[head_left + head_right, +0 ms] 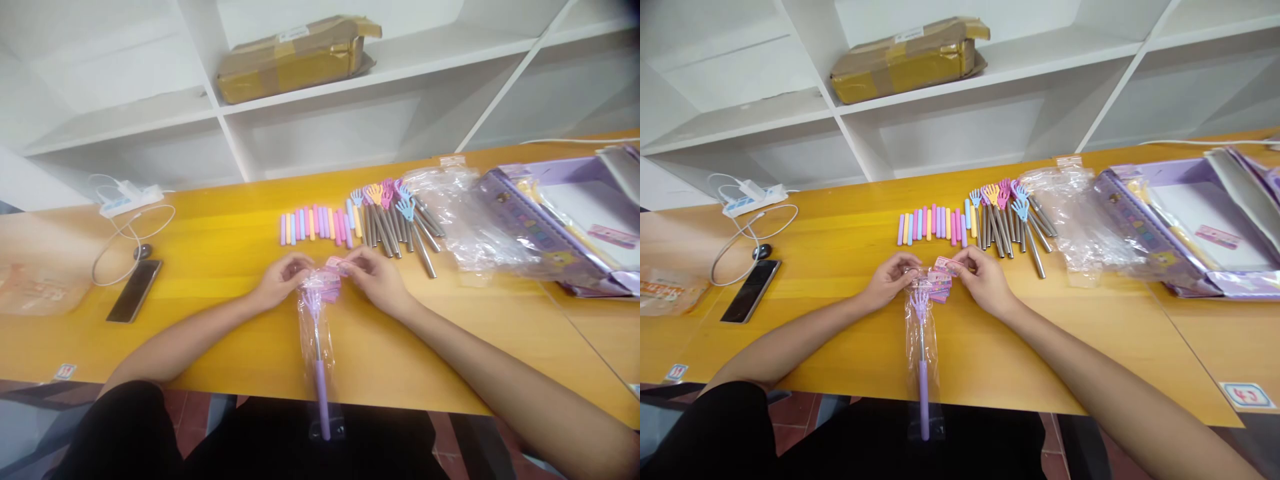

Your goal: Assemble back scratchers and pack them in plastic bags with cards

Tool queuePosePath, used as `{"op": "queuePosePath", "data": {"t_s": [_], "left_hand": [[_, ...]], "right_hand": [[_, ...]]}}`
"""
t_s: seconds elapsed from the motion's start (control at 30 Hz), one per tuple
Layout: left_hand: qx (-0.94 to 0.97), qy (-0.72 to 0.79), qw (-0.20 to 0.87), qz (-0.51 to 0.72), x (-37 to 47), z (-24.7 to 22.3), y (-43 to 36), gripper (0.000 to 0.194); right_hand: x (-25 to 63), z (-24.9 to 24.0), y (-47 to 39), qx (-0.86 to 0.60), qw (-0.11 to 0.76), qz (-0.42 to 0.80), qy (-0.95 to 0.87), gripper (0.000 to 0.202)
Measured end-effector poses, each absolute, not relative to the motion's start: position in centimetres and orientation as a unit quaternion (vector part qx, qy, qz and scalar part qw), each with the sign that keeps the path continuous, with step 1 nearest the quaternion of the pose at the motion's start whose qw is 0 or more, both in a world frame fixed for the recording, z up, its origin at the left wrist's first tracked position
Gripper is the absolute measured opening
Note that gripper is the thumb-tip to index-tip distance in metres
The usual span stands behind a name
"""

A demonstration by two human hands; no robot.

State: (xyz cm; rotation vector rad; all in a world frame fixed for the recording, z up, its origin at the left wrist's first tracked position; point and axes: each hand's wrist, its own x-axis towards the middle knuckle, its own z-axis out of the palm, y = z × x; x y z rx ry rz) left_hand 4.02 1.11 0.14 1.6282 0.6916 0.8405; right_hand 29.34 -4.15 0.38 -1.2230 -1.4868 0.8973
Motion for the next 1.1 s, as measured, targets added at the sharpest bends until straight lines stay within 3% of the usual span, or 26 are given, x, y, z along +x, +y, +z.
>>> {"op": "queuePosePath", "data": {"t_s": [0.13,0.33,0.57,0.73,0.97,1.1], "left_hand": [[0.691,0.301,0.56,0.344,4.0,0.3,1.3,0.026],[0.655,0.307,0.611,0.32,3.7,0.3,1.6,0.029],[0.637,0.304,0.635,0.315,3.7,0.4,1.7,0.032],[0.646,0.281,0.645,0.297,3.8,0.7,1.7,0.032],[0.659,0.263,0.644,0.286,3.7,0.9,1.2,0.035],[0.625,0.242,0.691,0.27,3.6,0.5,1.0,0.059]], "right_hand": [[29.3,1.4,-5.7,-0.443,0.527,0.229,-0.688,0.02],[29.3,1.6,-7.1,-0.369,0.428,0.181,-0.805,0.023],[29.3,1.6,-6.6,-0.381,0.304,0.123,-0.864,0.029],[28.9,1.1,-6.4,-0.398,0.318,0.066,-0.858,0.023],[28.7,1.2,-6.0,-0.415,0.357,0.118,-0.829,0.022],[28.5,0.7,-5.7,-0.417,0.392,0.137,-0.809,0.024]]}}
